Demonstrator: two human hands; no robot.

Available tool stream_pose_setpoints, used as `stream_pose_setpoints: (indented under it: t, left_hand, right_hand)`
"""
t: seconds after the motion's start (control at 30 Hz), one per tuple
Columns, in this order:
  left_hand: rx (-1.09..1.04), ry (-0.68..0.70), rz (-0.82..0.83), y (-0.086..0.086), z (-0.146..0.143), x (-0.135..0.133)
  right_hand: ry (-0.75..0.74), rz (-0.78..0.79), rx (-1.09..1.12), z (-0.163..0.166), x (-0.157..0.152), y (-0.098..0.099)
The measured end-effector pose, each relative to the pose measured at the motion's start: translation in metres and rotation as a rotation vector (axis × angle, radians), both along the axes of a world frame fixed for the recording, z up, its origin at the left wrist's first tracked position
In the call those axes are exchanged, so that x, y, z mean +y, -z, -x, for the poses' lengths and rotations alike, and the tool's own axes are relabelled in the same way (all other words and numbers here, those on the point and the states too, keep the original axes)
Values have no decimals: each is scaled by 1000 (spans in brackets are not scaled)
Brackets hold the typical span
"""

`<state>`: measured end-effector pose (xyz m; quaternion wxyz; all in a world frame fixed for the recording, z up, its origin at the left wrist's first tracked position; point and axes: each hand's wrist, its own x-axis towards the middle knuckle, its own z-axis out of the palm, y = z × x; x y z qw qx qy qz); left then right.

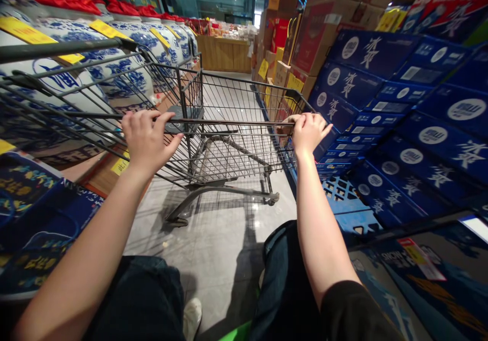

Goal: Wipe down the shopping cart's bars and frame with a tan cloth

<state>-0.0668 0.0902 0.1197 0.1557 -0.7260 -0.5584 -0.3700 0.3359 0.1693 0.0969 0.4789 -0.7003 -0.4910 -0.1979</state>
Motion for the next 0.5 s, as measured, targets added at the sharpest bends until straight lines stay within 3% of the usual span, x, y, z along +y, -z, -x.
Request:
stream_pose_setpoints:
  t: [0.13, 0.3, 0.37, 0.5]
  left_hand:
    - [9, -12, -19, 1, 0, 1]
    - [8, -13, -32, -1, 0, -1]
    - [7, -7, -24, -2, 0, -3]
    - [10, -4, -17, -4, 0, -5]
  right_hand:
    - [28, -64, -5, -7, 5, 5]
    - [-251, 5, -292, 37, -5, -1]
    - [-324, 42, -341, 39, -8, -5]
    - [-169, 43, -185, 3, -4, -6]
